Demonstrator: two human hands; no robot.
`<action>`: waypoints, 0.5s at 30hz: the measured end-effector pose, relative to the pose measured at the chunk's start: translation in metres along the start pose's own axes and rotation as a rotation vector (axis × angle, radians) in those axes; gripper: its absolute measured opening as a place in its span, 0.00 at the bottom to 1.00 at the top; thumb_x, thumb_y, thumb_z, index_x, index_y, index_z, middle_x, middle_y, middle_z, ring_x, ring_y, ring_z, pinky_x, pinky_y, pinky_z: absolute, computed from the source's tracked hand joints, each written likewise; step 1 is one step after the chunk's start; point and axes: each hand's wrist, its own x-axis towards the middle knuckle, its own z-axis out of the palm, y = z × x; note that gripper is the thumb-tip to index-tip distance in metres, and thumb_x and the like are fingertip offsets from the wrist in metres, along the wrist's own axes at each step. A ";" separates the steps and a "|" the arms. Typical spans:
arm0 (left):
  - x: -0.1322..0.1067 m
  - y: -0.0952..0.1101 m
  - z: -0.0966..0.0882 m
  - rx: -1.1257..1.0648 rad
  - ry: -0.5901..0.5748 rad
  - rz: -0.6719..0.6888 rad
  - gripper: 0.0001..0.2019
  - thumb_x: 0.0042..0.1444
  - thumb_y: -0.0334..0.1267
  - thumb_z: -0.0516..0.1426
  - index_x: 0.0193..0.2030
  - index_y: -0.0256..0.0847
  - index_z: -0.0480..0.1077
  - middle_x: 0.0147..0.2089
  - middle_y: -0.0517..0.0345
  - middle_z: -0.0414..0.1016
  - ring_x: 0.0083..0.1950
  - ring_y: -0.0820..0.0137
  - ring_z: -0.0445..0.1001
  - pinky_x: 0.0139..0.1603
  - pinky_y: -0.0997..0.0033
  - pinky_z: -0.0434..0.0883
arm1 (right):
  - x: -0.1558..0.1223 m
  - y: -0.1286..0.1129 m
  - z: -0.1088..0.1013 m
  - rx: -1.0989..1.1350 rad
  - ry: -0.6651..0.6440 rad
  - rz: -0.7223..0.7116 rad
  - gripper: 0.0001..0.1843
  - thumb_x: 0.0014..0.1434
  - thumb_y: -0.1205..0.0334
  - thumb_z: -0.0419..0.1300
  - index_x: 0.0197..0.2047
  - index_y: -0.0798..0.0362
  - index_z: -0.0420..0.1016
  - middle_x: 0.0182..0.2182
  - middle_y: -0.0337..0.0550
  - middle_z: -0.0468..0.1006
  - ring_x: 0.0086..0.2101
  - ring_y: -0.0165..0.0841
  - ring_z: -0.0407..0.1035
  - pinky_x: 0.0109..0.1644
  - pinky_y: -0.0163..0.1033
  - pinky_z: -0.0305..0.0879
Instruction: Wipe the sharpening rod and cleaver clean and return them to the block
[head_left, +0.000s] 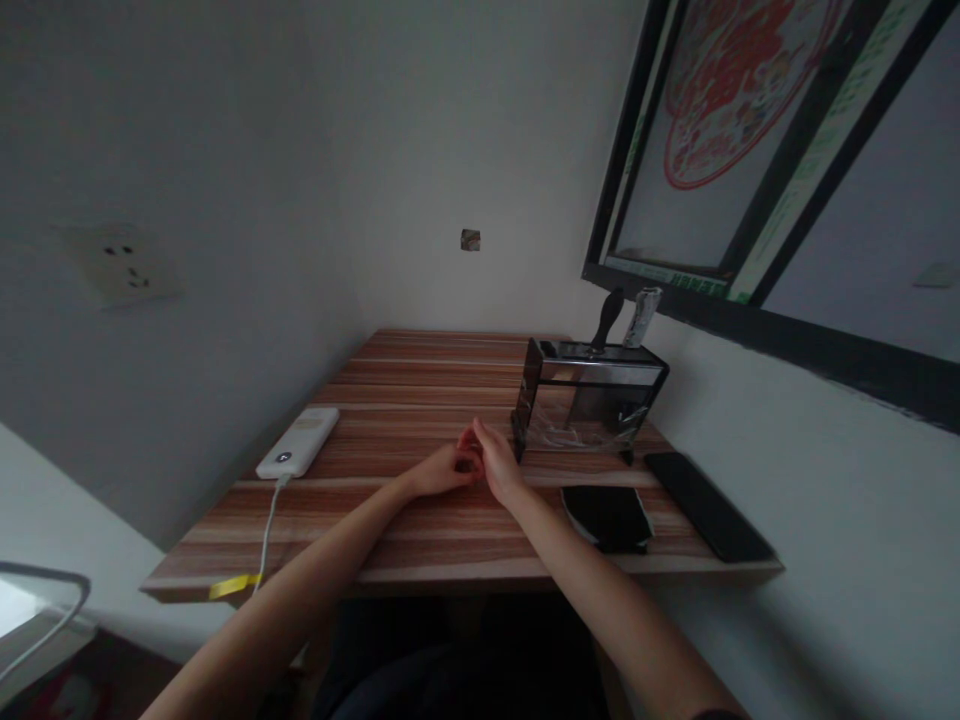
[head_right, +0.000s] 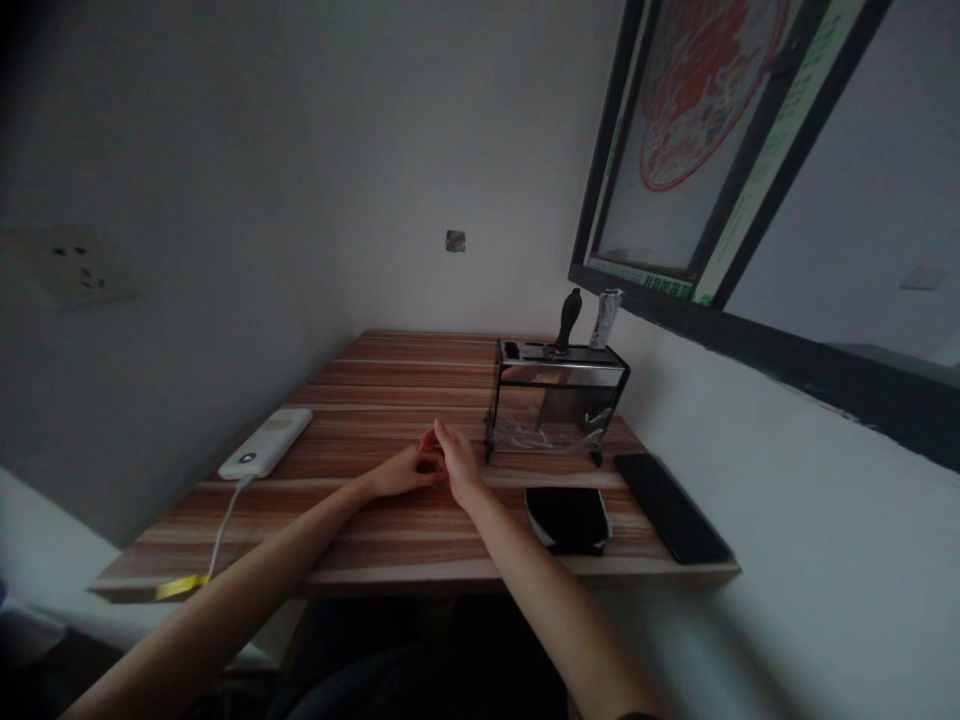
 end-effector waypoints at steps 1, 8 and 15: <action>0.000 0.000 0.000 0.001 -0.004 -0.001 0.04 0.52 0.33 0.56 0.30 0.36 0.71 0.32 0.59 0.72 0.36 0.72 0.68 0.41 0.74 0.66 | 0.000 0.000 0.000 -0.001 -0.001 0.003 0.21 0.50 0.40 0.59 0.23 0.51 0.73 0.21 0.38 0.71 0.26 0.31 0.65 0.34 0.35 0.61; -0.002 0.005 -0.002 0.003 -0.034 0.003 0.07 0.53 0.38 0.56 0.32 0.35 0.71 0.32 0.58 0.72 0.33 0.73 0.68 0.38 0.75 0.66 | -0.001 -0.001 0.000 -0.003 -0.005 0.007 0.21 0.52 0.41 0.58 0.23 0.51 0.73 0.21 0.38 0.71 0.25 0.30 0.64 0.32 0.34 0.60; -0.001 0.001 0.004 0.019 0.019 -0.016 0.08 0.54 0.39 0.56 0.34 0.36 0.72 0.38 0.55 0.74 0.42 0.67 0.69 0.46 0.70 0.65 | -0.004 -0.004 0.002 -0.018 0.005 0.001 0.21 0.51 0.41 0.58 0.22 0.51 0.73 0.21 0.38 0.71 0.25 0.30 0.64 0.32 0.35 0.59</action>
